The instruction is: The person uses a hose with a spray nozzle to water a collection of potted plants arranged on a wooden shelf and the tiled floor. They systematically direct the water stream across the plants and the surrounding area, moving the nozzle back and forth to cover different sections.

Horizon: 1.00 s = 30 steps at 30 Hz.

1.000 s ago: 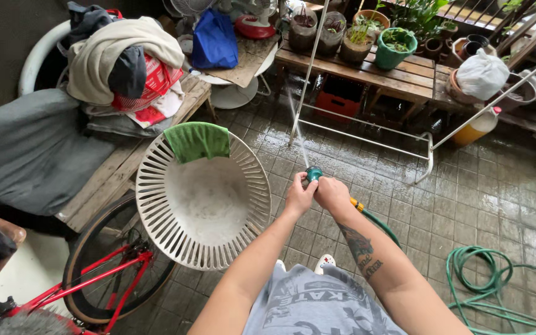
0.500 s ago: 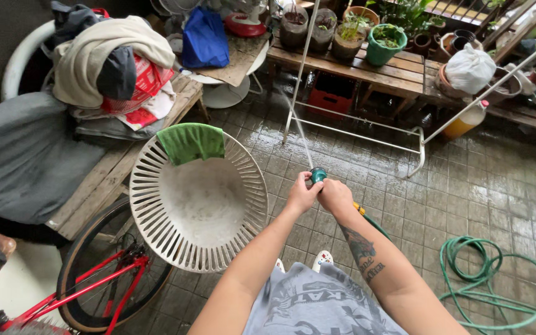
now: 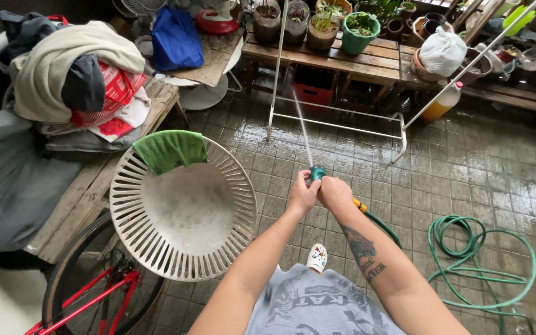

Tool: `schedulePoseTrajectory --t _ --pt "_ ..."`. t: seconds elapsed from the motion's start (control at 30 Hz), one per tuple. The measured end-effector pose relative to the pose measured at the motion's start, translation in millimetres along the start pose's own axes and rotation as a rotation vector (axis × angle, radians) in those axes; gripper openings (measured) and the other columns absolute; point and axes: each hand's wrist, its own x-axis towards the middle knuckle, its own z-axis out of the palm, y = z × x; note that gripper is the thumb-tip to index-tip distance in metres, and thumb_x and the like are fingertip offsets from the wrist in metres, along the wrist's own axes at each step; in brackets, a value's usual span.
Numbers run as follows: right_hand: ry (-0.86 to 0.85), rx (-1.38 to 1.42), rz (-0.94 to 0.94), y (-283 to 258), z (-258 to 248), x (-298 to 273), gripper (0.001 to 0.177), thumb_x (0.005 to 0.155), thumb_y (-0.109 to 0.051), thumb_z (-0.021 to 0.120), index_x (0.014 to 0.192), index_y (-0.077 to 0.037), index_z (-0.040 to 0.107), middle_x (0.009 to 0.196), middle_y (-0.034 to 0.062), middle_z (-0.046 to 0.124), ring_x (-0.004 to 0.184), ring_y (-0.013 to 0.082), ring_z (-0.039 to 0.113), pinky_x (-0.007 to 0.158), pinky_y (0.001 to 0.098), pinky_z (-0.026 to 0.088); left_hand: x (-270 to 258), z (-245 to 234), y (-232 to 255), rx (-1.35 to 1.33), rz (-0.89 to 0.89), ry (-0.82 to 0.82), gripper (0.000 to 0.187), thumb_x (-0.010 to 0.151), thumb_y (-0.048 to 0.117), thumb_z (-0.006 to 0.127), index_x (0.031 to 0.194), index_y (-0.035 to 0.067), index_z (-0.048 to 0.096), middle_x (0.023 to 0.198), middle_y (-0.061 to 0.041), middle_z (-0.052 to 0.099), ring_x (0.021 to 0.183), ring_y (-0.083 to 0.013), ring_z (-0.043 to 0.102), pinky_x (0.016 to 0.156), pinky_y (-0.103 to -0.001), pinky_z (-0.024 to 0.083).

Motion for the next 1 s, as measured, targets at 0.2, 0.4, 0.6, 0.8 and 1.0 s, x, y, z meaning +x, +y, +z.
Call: schedulePoseTrajectory --t 0.2,0.4,0.6,0.8,1.0 --pt "-0.017 -0.044 -0.036 -29.4 -13.6 20.0 0.04 0.094 -0.038 0.055 0.093 -0.004 0.077 0.101 0.0227 0.075 0.097 0.039 0.073 0.086 0.0487 0.058 24.0 -13.0 -8.9 -0.234 0.017 0.058 0.054 0.088 0.032 0.072 0.131 0.004 0.055 0.121 -0.012 0.069 0.091 -0.0184 0.072 0.079 -0.033 0.058" --pt "0.012 -0.033 -0.07 -56.8 -27.0 18.2 0.041 0.093 -0.039 0.056 0.092 -0.004 0.076 0.099 0.0218 0.075 0.097 0.0387 0.073 0.087 0.0488 0.058 26.4 -37.3 4.0 -0.233 0.048 0.117 0.05 0.089 0.028 0.072 0.13 0.004 0.057 0.124 -0.013 0.069 0.092 -0.018 0.072 0.08 -0.033 0.058" --pt "0.006 -0.025 -0.058 -58.2 -19.8 15.9 0.037 0.093 -0.035 0.055 0.091 -0.004 0.076 0.097 0.0224 0.075 0.095 0.0398 0.073 0.086 0.0496 0.057 29.9 -42.9 -0.1 -0.212 0.047 0.061 0.052 0.087 0.027 0.074 0.13 0.004 0.057 0.122 -0.014 0.07 0.092 -0.0187 0.073 0.081 -0.033 0.06" --pt "-0.002 -0.018 -0.029 -46.8 -12.6 15.0 0.037 0.096 -0.035 0.053 0.09 -0.005 0.076 0.097 0.0229 0.075 0.093 0.0406 0.073 0.086 0.0499 0.058 28.3 -42.4 -0.2 -0.149 0.039 -0.03 0.056 0.087 0.034 0.075 0.131 0.005 0.056 0.126 -0.015 0.07 0.097 -0.0199 0.074 0.084 -0.035 0.06" --pt "0.024 -0.041 -0.017 -8.5 4.7 5.3 0.029 0.093 -0.03 0.058 0.091 -0.006 0.075 0.096 0.0205 0.076 0.094 0.0392 0.073 0.086 0.0502 0.058 15.8 -33.0 -1.6 0.076 0.056 -0.176 0.067 0.086 0.045 0.074 0.136 0.005 0.057 0.131 -0.019 0.068 0.107 -0.0267 0.071 0.092 -0.039 0.055"
